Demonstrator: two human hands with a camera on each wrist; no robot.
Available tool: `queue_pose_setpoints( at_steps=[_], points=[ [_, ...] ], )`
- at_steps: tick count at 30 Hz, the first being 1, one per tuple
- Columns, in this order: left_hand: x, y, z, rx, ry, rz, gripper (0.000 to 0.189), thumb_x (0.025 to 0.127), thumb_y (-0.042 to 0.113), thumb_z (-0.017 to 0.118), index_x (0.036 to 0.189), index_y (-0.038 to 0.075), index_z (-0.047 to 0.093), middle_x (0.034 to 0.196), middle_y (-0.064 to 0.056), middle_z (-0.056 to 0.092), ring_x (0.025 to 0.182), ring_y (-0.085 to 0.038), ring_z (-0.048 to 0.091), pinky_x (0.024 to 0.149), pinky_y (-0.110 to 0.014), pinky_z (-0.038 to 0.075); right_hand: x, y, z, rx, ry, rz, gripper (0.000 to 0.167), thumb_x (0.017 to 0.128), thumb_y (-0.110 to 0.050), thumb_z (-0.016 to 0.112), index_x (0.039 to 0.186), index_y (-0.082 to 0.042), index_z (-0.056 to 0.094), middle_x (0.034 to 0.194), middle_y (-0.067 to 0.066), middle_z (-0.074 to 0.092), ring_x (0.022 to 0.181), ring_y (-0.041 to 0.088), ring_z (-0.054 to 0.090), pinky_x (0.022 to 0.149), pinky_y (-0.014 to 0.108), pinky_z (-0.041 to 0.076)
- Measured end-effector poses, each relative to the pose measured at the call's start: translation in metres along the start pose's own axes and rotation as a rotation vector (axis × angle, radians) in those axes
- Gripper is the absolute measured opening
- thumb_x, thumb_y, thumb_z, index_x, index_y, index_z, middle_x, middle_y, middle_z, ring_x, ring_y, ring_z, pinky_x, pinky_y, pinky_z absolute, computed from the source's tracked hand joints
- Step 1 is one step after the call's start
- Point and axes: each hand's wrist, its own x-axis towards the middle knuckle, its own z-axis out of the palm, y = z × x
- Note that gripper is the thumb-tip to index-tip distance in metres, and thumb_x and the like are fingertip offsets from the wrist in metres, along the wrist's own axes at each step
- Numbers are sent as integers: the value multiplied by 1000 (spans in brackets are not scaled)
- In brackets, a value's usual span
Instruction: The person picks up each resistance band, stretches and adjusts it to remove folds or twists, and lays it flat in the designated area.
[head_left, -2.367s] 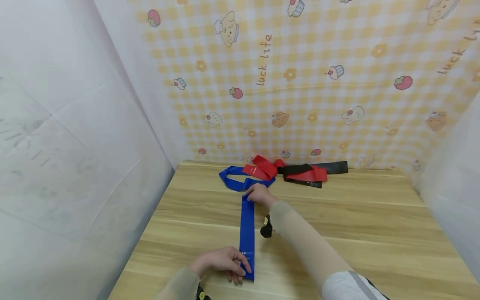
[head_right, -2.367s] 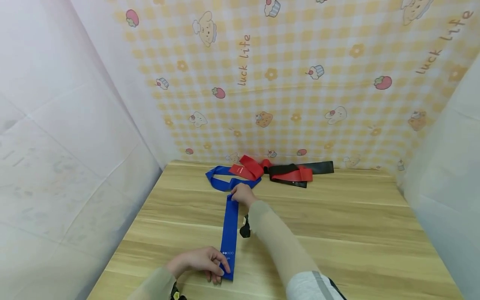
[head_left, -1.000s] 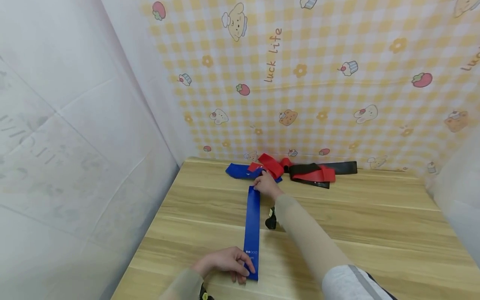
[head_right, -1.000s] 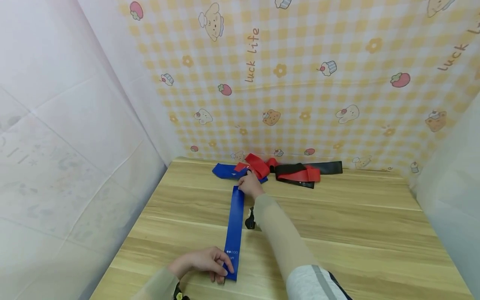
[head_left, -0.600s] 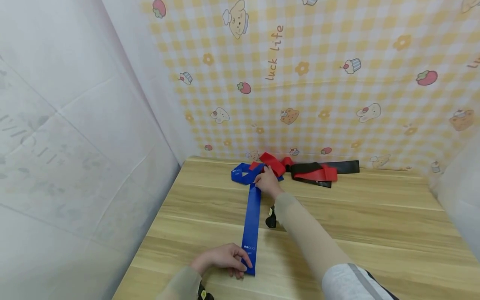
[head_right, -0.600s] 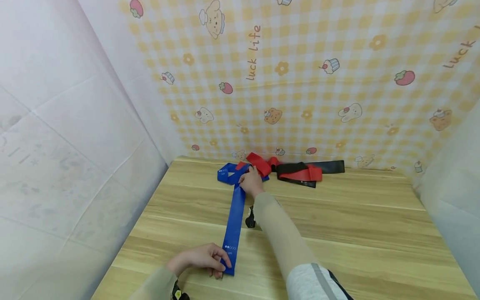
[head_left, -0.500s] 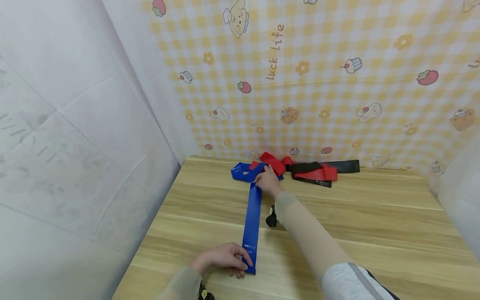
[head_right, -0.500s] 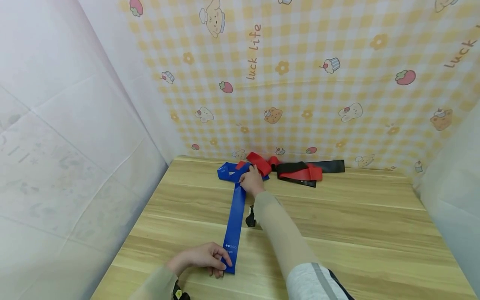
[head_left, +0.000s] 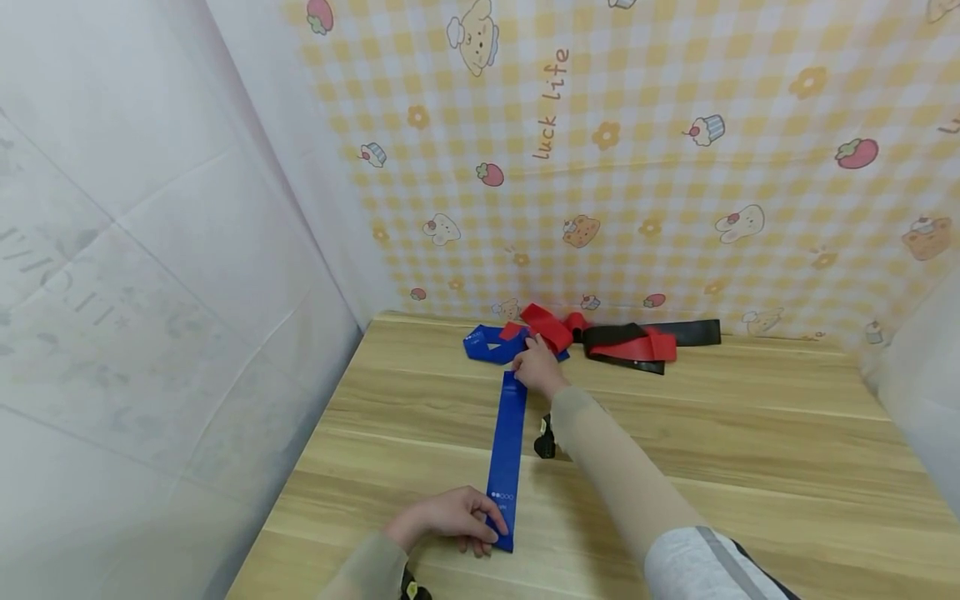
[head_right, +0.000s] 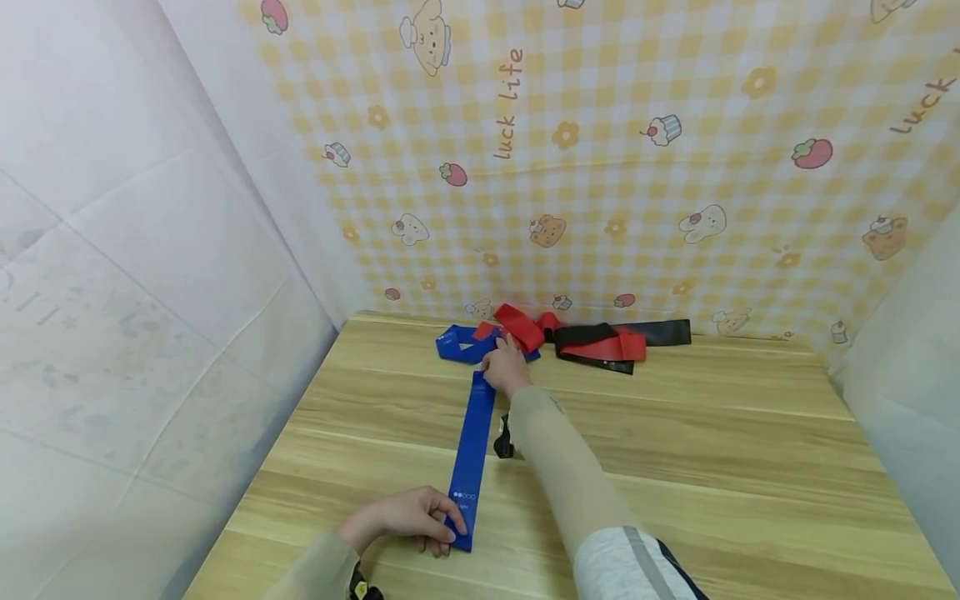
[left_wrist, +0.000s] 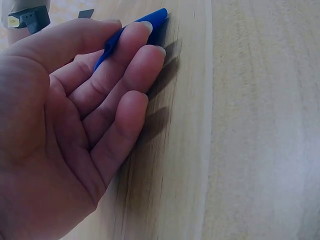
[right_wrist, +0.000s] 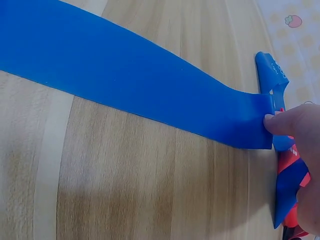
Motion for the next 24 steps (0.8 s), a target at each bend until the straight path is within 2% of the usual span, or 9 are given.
queue_pose_setpoints(
  at_steps=[9,17,24],
  points=[
    [2,2,2,27,7,5,10,94,9,65,100,6,73,71,-1,68,57,-8,62,46,-18,45,-4,5,1,46,-43,5,16,93,-14,68,105,-8,75,157,22,32,150,40,11,116,55,25],
    [-1,10,5,100,16,-21,13,96,14,63,98,9,75,60,1,65,49,-8,59,43,-19,43,-11,7,-3,123,-62,-40,18,93,-9,65,105,0,74,149,24,43,145,38,29,114,50,32],
    [-6,11,6,116,4,-24,18,97,14,62,104,8,77,54,2,61,44,-7,56,41,-18,42,-22,9,-5,163,-69,-52,16,93,-8,63,102,-1,74,146,20,48,141,34,38,107,47,42]
  ],
)
